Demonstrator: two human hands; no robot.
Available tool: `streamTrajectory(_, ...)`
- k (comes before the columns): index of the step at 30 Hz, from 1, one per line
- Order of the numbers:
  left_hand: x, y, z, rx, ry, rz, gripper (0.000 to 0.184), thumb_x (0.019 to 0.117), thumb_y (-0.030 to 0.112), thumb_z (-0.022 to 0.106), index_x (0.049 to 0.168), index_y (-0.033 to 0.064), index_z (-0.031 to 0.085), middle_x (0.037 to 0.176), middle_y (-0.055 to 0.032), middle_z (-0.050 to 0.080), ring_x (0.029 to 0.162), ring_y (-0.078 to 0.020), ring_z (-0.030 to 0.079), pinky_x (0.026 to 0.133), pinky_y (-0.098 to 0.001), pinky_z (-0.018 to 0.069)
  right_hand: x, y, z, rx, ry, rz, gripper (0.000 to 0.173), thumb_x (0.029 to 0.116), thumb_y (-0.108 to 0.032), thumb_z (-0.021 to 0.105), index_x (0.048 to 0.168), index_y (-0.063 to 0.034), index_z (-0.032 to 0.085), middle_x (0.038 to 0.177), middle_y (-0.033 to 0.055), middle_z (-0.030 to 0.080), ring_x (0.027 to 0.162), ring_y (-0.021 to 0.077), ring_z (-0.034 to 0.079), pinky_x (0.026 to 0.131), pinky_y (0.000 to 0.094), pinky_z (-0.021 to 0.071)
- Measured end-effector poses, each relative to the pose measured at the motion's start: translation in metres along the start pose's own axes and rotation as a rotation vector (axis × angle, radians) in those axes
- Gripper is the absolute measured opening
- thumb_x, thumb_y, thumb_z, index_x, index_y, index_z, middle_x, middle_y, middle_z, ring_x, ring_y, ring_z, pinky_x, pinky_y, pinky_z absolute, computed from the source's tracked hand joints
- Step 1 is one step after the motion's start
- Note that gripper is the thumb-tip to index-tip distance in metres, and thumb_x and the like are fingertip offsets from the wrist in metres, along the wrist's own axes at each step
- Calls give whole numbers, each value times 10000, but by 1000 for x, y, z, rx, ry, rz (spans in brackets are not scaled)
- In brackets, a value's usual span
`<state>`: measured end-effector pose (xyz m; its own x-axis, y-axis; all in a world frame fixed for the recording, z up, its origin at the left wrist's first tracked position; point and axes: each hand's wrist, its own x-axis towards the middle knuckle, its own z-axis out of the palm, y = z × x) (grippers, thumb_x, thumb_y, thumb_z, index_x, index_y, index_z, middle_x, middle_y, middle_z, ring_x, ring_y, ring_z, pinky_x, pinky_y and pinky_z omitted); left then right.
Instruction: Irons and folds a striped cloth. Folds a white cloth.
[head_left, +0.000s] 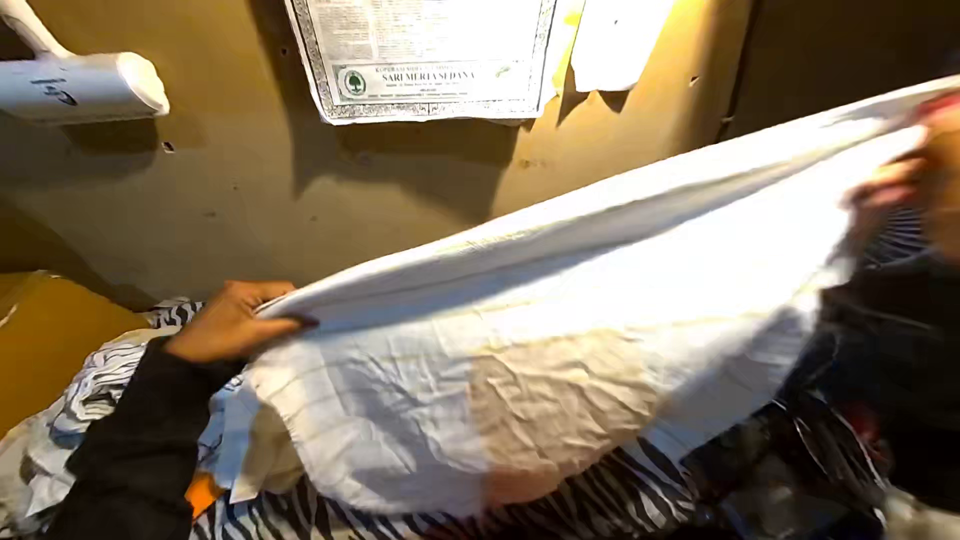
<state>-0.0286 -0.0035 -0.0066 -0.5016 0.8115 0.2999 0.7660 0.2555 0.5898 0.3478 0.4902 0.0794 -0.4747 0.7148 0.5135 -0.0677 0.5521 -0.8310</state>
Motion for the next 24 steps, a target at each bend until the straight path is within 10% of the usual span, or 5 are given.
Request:
streamTrajectory(4, 27, -46, -2, -64, 230, -312, 103, 934, -10, 690, 997, -91, 680, 813, -136, 660, 694, -139, 575, 712, -378, 521, -11, 72, 54, -43, -38, 322, 305, 1066, -165, 561, 1319, -27, 457, 929, 17, 656, 682, 64, 691, 654, 260, 621)
streamTrajectory(7, 49, -55, -11, -219, 393, -297, 145, 997, 70, 629, 1065, -56, 653, 839, -25, 639, 696, -4, 552, 698, -225, 514, 4, 89, 57, -43, -13, 377, 330, 1080, -162, 546, 1347, -7, 431, 936, 63, 655, 664, 80, 691, 635, 269, 613)
streamTrajectory(13, 36, -42, -46, -293, 535, 20, 215, 954, 2, 600, 1145, 80, 656, 960, 187, 694, 822, 115, 629, 768, -126, 549, 6, 38, 5, 27, -6, -86, 132, 1064, -190, 555, 1164, -189, 469, 913, -155, 691, 734, 6, 715, 672, 221, 639)
streamTrajectory(19, -47, -76, -29, -245, 201, 310, 153, 964, 358, 674, 1071, 263, 727, 1130, 154, 700, 1106, -28, 645, 996, -261, 536, -77, 112, -84, 36, -491, -366, 255, 1048, -184, 579, 1271, -61, 555, 1087, -50, 679, 937, 22, 677, 808, 211, 588)
streamTrajectory(24, -113, -99, 55, -167, 162, 12, 136, 918, 226, 661, 946, 138, 760, 1065, 58, 731, 1088, -51, 666, 981, -282, 547, -188, 101, -28, -167, -453, 16, 173, 1003, -179, 648, 1143, -262, 706, 1118, -221, 722, 955, -64, 684, 846, 180, 595)
